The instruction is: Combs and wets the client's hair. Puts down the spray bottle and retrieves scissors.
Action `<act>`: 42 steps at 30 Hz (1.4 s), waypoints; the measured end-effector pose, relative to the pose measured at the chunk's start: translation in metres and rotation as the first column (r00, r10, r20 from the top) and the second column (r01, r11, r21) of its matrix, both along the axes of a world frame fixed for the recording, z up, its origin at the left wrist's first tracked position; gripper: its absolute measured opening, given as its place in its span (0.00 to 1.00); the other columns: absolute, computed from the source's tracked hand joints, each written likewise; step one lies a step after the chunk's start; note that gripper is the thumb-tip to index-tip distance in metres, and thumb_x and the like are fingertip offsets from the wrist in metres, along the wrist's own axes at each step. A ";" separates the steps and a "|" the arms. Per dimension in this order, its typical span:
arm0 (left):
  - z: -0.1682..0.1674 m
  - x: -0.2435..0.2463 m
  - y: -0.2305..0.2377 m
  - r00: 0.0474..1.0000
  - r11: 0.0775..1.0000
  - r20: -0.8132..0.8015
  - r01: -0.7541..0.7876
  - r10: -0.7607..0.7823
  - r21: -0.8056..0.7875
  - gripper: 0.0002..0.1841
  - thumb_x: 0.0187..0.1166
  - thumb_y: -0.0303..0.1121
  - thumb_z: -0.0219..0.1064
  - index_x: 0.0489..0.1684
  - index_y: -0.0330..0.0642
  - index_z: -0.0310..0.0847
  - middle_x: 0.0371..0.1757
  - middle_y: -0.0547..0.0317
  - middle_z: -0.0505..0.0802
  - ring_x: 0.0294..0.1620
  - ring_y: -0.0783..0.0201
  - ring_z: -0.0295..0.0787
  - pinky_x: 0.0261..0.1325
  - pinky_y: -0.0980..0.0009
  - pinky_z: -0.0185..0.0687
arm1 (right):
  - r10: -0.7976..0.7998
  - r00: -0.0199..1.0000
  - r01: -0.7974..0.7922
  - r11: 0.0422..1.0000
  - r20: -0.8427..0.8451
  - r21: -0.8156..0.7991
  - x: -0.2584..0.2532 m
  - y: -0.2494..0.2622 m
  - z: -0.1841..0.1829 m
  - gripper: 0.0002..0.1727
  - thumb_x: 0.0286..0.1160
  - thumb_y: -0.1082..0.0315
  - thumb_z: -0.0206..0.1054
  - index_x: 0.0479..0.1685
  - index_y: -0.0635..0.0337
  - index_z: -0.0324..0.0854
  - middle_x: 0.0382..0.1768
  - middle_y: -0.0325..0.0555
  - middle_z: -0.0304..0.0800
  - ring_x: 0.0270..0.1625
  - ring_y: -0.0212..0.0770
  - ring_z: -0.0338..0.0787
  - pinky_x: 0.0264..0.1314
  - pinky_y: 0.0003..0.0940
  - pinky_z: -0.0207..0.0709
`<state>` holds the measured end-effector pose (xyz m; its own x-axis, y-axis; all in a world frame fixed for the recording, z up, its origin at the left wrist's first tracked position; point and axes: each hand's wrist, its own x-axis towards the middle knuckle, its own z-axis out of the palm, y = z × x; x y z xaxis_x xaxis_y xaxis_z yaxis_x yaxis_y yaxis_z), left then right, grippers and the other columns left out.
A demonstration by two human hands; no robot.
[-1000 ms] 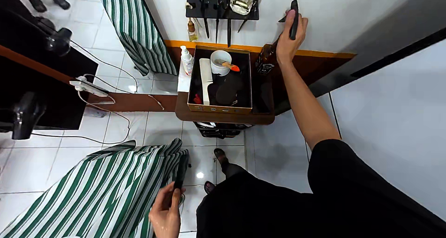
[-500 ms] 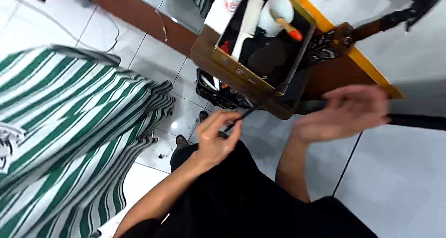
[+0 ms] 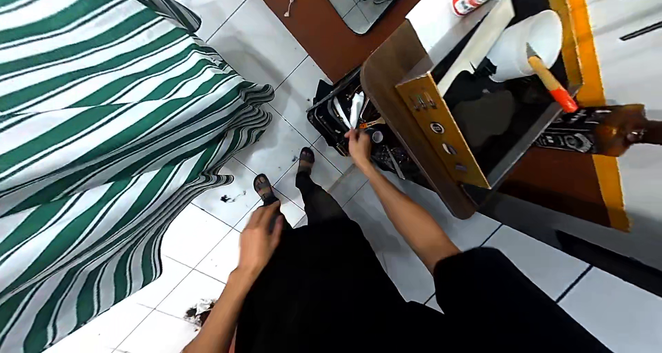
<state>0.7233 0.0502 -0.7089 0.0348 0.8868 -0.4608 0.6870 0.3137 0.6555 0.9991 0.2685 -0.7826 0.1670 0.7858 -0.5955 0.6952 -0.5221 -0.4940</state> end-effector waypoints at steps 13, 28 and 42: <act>-0.004 -0.047 -0.112 0.865 0.839 -0.167 -0.500 0.473 -0.214 0.20 0.82 0.33 0.60 0.66 0.29 0.83 0.50 0.35 0.94 0.46 0.43 0.94 0.48 0.46 0.86 | -0.161 0.932 0.236 0.950 0.325 -0.206 -0.020 0.081 -0.078 0.33 0.71 0.53 0.76 0.67 0.72 0.79 0.67 0.69 0.83 0.74 0.64 0.80 0.72 0.62 0.73; -0.013 -0.052 -0.129 0.800 0.763 -0.139 -0.599 0.584 -0.242 0.21 0.84 0.35 0.58 0.68 0.30 0.82 0.45 0.39 0.95 0.40 0.51 0.93 0.43 0.54 0.87 | -0.461 0.887 0.457 0.871 -0.024 0.181 -0.009 0.067 -0.057 0.13 0.67 0.68 0.77 0.43 0.68 0.84 0.37 0.53 0.95 0.41 0.44 0.93 0.50 0.44 0.82; -0.012 -0.046 -0.151 0.752 0.697 -0.176 -0.656 0.635 -0.288 0.22 0.88 0.40 0.54 0.65 0.32 0.83 0.46 0.43 0.94 0.39 0.59 0.93 0.40 0.60 0.88 | -0.456 0.880 0.431 0.884 0.135 0.180 -0.027 0.134 -0.099 0.22 0.77 0.73 0.64 0.70 0.67 0.76 0.55 0.62 0.89 0.52 0.53 0.93 0.55 0.47 0.86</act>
